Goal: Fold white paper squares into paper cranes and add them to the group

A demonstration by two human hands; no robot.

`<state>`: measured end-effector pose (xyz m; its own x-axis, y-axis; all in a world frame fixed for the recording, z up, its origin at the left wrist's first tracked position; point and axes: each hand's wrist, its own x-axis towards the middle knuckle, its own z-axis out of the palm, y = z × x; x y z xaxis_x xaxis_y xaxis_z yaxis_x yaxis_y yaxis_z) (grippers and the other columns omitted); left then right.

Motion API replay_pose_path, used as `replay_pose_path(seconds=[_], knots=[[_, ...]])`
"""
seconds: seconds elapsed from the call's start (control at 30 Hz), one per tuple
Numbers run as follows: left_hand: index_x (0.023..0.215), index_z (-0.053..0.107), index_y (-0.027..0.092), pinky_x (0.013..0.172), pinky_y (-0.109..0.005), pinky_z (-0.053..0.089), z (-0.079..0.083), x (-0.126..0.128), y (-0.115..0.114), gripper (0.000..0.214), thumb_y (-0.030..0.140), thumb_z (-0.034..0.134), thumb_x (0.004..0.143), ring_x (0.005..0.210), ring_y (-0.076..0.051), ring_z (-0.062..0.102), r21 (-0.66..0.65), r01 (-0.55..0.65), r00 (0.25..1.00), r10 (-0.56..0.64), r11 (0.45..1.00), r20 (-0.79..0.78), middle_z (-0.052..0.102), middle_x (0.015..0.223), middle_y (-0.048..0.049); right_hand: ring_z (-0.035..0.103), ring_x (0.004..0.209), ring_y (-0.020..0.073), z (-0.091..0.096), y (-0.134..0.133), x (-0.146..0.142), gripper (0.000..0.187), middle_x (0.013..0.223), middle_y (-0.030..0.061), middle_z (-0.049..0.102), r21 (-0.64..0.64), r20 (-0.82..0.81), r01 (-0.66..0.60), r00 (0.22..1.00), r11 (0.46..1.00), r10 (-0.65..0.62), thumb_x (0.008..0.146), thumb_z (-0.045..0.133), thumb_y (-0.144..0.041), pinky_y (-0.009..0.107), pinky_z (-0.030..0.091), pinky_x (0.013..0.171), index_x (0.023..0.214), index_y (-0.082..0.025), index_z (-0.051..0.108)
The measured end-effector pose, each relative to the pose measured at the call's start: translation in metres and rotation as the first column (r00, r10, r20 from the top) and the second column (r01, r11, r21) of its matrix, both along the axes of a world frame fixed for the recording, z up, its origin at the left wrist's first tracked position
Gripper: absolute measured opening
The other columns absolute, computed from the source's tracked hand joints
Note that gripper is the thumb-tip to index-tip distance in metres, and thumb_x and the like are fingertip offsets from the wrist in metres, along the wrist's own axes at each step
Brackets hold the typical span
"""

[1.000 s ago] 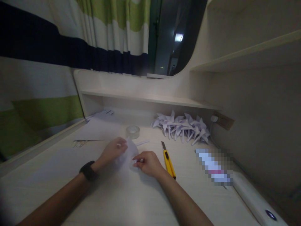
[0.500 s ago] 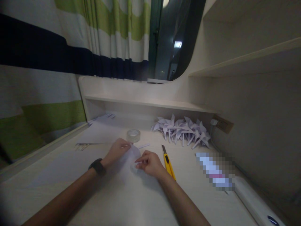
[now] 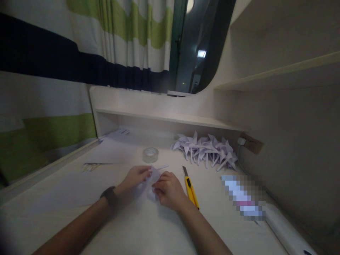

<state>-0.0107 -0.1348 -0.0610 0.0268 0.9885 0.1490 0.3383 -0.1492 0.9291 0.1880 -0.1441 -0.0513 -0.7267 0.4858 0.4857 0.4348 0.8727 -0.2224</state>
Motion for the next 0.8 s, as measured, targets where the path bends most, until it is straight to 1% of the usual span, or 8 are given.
replay_pose_path(seconds=[0.1,0.17,0.23,0.37,0.47,0.53,0.63,0.8], knots=[[0.084,0.073,0.011,0.061,-0.028,0.047,-0.003,0.001,0.001,0.037,0.044,0.06,0.077,0.071,-0.019,0.063,-0.087,-0.029,0.976,0.047,0.996,0.212,0.071,0.082,-0.0121,0.061,0.084,0.0212,-0.003,0.004,0.002,0.014,0.08,0.0051,0.072,-0.031,0.003,0.056,0.998,0.998,-0.056,0.075,0.064,-0.013,0.034,0.043,0.081,0.075,-0.023,0.073],[0.084,0.073,0.01,0.061,-0.028,0.047,-0.003,0.0,-0.002,0.04,0.047,0.062,0.075,0.072,-0.019,0.063,-0.102,-0.025,0.964,0.051,0.994,0.262,0.071,0.083,-0.0128,0.063,0.081,0.0204,-0.003,0.006,0.004,0.013,0.08,0.0049,0.073,-0.061,-0.03,0.089,0.995,0.994,-0.091,0.074,0.065,-0.013,0.033,0.044,0.08,0.076,-0.023,0.074],[0.088,0.074,0.01,0.06,-0.027,0.045,-0.002,-0.002,-0.006,0.039,0.045,0.066,0.073,0.071,-0.018,0.062,-0.08,0.031,0.97,-0.01,0.996,0.244,0.071,0.081,-0.0112,0.064,0.078,0.0192,-0.002,0.007,0.005,0.015,0.08,0.0042,0.074,-0.095,-0.105,0.084,0.99,0.992,-0.094,0.072,0.067,-0.011,0.031,0.045,0.078,0.079,-0.023,0.074],[0.112,0.068,0.008,0.058,-0.027,0.041,0.001,-0.004,-0.014,0.051,0.036,0.071,0.069,0.061,-0.015,0.058,-0.041,0.165,0.961,-0.151,0.986,0.23,0.07,0.076,-0.0076,0.065,0.074,0.0169,0.001,0.006,0.004,0.022,0.081,0.0033,0.075,-0.144,-0.241,0.005,0.97,0.99,-0.04,0.069,0.066,-0.005,0.029,0.048,0.074,0.08,-0.022,0.075],[0.12,0.062,0.006,0.063,-0.03,0.044,0.002,-0.003,-0.015,0.058,0.028,0.071,0.067,0.063,-0.016,0.06,-0.012,0.182,0.952,-0.173,0.983,0.252,0.07,0.073,-0.0071,0.065,0.073,0.0166,0.002,0.005,0.003,0.024,0.077,0.0027,0.074,-0.223,-0.263,0.006,0.963,0.975,-0.066,0.067,0.066,-0.004,0.028,0.05,0.073,0.079,-0.022,0.076],[0.119,0.061,0.006,0.065,-0.031,0.046,0.002,-0.002,-0.014,0.058,0.023,0.071,0.065,0.066,-0.018,0.062,-0.002,0.156,0.958,-0.15,0.988,0.243,0.07,0.073,-0.0074,0.064,0.073,0.0168,0.003,0.004,0.003,0.023,0.076,0.0028,0.073,-0.288,-0.287,0.016,0.952,0.957,-0.103,0.067,0.068,-0.004,0.029,0.051,0.072,0.079,-0.022,0.076],[0.114,0.063,0.005,0.061,-0.03,0.047,-0.001,-0.002,-0.012,0.055,0.022,0.072,0.063,0.061,-0.017,0.062,0.007,0.122,0.97,-0.121,0.992,0.211,0.068,0.067,-0.0058,0.064,0.075,0.0172,0.003,0.003,0.003,0.021,0.077,0.0037,0.072,-0.359,-0.319,0.013,0.938,0.933,-0.135,0.067,0.07,-0.006,0.03,0.052,0.074,0.078,-0.022,0.076],[0.107,0.064,0.006,0.058,-0.029,0.046,-0.006,-0.001,-0.01,0.047,0.025,0.071,0.064,0.055,-0.015,0.06,0.005,0.165,0.952,-0.161,0.986,0.258,0.066,0.061,-0.004,0.064,0.077,0.0171,0.001,0.003,0.004,0.024,0.08,0.004,0.069,-0.413,-0.305,0.041,0.935,0.91,-0.18,0.066,0.07,-0.003,0.032,0.052,0.077,0.079,-0.022,0.077]])
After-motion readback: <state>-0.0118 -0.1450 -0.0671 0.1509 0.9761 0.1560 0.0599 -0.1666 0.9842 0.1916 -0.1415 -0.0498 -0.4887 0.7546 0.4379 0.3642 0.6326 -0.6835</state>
